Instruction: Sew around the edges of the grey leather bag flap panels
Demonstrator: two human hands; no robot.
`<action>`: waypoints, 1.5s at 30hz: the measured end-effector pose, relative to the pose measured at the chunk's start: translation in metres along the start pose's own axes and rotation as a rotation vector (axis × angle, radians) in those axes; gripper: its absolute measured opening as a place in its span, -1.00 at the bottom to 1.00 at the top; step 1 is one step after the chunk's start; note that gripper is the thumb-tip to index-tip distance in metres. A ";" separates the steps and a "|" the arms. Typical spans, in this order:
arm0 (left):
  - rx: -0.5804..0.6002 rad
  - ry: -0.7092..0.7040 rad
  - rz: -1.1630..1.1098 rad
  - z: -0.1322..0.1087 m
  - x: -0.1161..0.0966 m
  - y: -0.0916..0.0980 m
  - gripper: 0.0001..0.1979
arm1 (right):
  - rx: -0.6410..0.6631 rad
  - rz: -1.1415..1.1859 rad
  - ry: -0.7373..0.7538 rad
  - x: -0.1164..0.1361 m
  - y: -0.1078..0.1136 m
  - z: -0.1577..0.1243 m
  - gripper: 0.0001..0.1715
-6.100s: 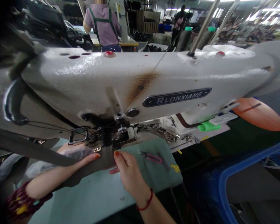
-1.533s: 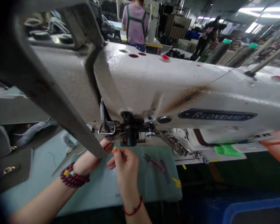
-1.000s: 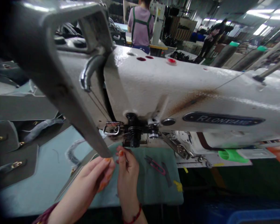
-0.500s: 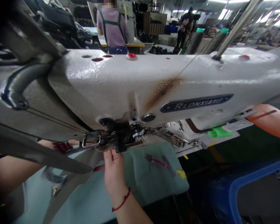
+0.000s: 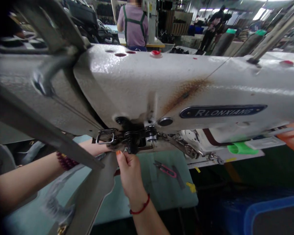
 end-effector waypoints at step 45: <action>-0.239 0.068 0.101 -0.115 0.088 -0.013 -0.60 | -0.145 -0.562 0.065 0.001 0.034 -0.085 -0.54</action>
Point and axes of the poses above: each hand's wrist, its own z-axis towards the middle knuckle, its own y-axis out of the back of the hand, x = y × z, the point moved 6 cm from there along z, towards the middle knuckle, and after that the axes turned 13 degrees about -z, right-handed, at the moved point
